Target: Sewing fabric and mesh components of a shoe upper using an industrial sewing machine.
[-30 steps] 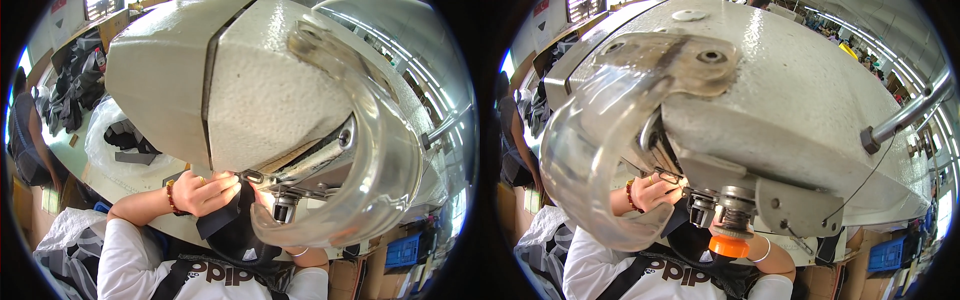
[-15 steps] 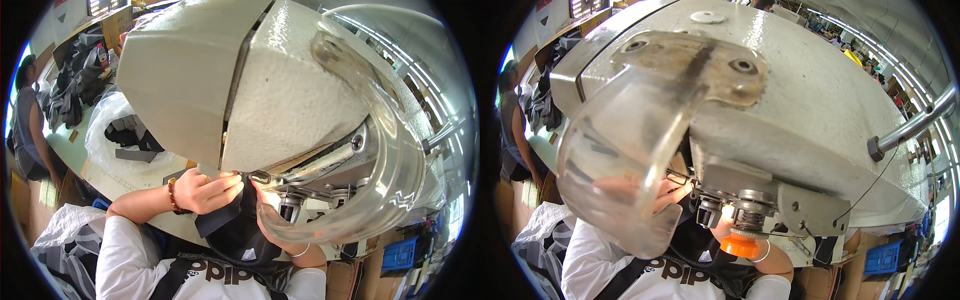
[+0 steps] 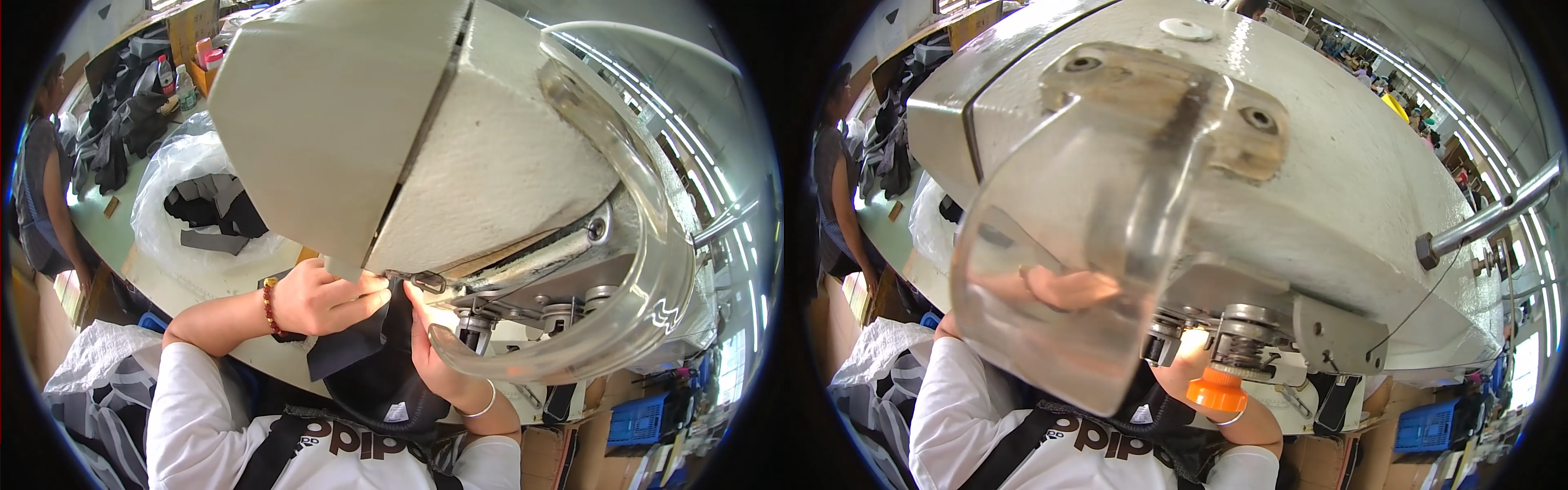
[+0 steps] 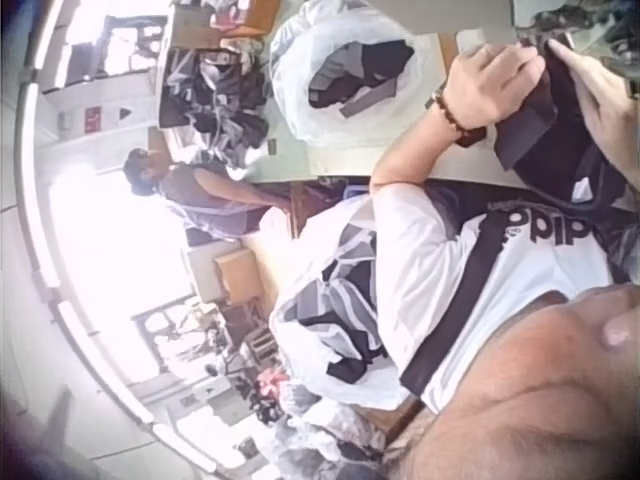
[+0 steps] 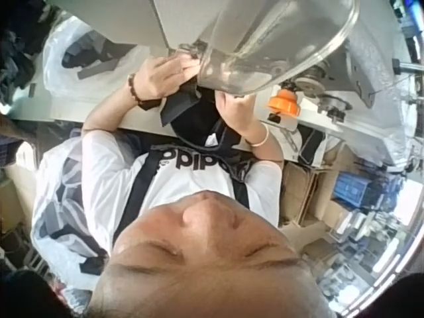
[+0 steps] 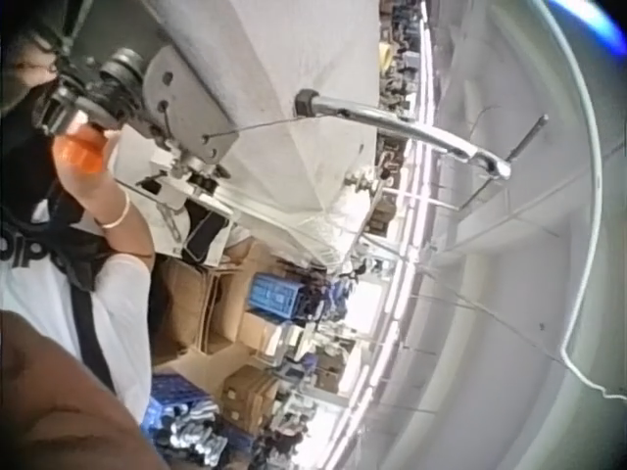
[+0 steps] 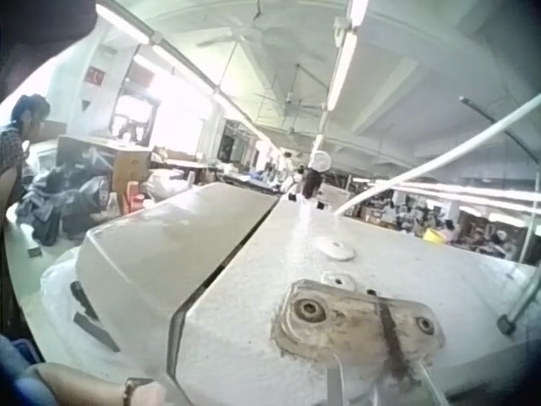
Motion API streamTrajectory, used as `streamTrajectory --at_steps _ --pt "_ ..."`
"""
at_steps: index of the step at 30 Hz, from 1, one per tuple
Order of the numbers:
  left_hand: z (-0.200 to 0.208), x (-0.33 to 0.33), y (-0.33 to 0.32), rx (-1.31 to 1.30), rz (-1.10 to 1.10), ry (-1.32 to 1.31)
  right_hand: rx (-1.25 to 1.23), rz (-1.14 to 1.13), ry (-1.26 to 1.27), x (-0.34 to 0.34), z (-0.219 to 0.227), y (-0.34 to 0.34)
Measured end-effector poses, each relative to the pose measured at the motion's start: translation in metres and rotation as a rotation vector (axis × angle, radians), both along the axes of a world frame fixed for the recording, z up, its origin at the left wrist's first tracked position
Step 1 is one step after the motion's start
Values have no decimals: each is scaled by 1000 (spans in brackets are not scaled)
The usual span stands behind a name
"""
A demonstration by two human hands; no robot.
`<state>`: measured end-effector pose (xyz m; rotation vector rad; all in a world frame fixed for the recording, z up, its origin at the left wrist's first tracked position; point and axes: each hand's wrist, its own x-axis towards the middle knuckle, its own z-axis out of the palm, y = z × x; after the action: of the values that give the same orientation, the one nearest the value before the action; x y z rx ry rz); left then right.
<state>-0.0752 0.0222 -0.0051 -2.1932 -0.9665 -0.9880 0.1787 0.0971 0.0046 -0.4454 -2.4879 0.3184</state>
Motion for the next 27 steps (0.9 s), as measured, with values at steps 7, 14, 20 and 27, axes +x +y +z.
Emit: streamTrajectory --at_steps 7,14,20,27 --pt "19 0 -5 -131 -24 -73 0 88 202 -14 25 -1" --pt "35 -1 -9 -118 -26 -59 74 44 214 -14 22 0" --pt "37 2 -12 -138 -49 -86 47 -48 179 -8 6 -10" --pt "32 1 -9 -204 -68 -156 34 -19 158 -6 7 -6"
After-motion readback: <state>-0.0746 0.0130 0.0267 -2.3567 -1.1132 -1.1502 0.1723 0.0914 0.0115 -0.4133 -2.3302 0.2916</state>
